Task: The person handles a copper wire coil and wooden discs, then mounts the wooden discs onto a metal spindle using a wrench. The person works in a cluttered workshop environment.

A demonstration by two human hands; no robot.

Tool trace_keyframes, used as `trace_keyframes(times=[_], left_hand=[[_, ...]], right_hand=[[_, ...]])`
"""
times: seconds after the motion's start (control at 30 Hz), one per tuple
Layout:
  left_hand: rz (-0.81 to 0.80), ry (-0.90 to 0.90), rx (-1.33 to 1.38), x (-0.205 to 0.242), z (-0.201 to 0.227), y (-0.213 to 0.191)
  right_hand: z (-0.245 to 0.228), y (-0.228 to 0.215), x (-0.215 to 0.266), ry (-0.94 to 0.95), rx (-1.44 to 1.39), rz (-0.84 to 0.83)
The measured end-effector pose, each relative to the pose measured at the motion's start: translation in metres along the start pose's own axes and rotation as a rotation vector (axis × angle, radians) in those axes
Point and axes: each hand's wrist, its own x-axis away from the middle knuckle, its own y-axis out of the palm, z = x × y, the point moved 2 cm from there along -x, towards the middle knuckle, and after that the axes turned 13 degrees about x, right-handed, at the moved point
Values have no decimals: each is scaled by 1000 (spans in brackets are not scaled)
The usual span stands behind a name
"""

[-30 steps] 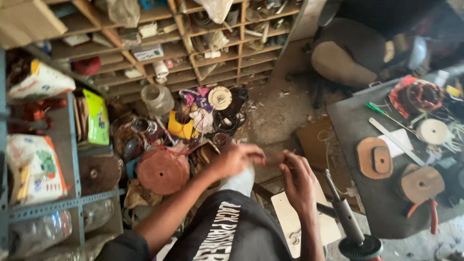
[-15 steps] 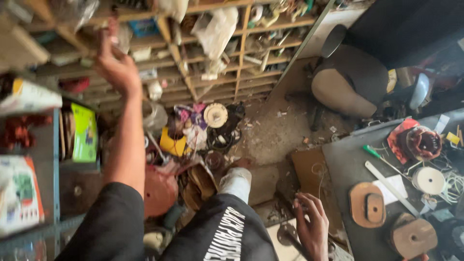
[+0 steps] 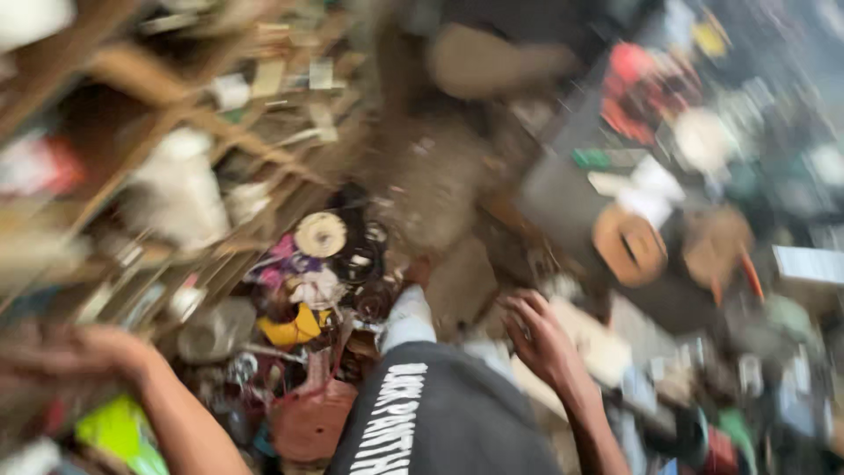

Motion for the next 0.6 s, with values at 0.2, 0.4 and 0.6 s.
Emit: trace_keyframes(times=[0.2, 0.4, 0.6], left_hand=[[-124, -310, 31, 165, 42, 52], [-1538, -296, -122, 300, 112, 107], [-1727, -239, -69, 278, 126, 156]], right_hand=[[-1, -9, 19, 124, -50, 23], [45, -13, 61, 365, 12, 209], [113, 5, 124, 707, 234, 253]])
